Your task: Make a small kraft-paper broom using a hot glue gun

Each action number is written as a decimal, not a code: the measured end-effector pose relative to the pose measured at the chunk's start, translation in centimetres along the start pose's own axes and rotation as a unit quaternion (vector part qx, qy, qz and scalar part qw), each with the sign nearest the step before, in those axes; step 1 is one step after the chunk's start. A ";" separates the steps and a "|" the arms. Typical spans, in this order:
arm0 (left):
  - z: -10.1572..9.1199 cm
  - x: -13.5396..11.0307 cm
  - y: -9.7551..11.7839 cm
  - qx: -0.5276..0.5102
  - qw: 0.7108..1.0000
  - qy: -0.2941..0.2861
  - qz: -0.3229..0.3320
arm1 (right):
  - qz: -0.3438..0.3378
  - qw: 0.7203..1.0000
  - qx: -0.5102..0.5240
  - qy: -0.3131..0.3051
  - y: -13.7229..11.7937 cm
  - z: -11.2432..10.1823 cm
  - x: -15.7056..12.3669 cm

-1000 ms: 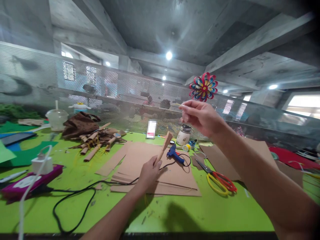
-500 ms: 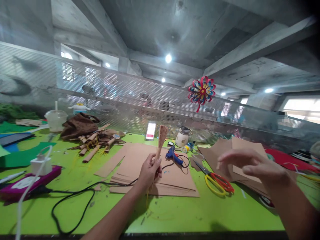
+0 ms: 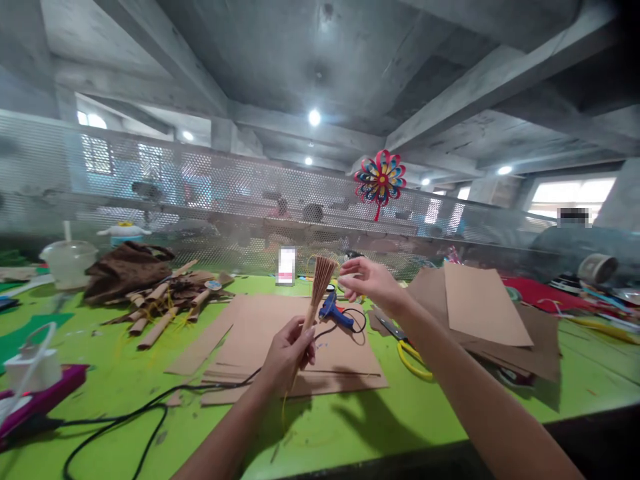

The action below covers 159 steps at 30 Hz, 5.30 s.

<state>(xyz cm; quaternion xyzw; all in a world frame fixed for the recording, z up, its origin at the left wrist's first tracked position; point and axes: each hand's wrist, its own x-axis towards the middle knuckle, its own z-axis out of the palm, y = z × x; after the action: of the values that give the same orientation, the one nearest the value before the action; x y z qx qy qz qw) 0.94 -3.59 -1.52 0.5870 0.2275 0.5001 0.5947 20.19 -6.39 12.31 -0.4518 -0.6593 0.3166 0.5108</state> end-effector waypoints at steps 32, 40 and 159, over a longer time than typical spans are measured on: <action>-0.3 -0.6 1.6 -0.114 0.988 -0.052 -0.090 | 0.025 0.988 0.147 -0.032 -0.5 -1.0 0.2; -0.4 -0.6 1.4 -0.132 0.983 -0.078 -0.105 | -0.003 0.995 0.098 0.005 -0.8 0.5 -1.0; -1.0 1.0 1.6 -0.056 0.988 0.143 0.022 | 0.123 0.979 0.127 -0.099 7.0 4.2 0.1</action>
<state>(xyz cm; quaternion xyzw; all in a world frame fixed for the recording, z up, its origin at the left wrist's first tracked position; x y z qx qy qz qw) -0.07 -2.52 0.08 0.4797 0.2692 0.6037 0.5770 18.03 -3.33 5.02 -0.4280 -0.6002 0.5011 0.4533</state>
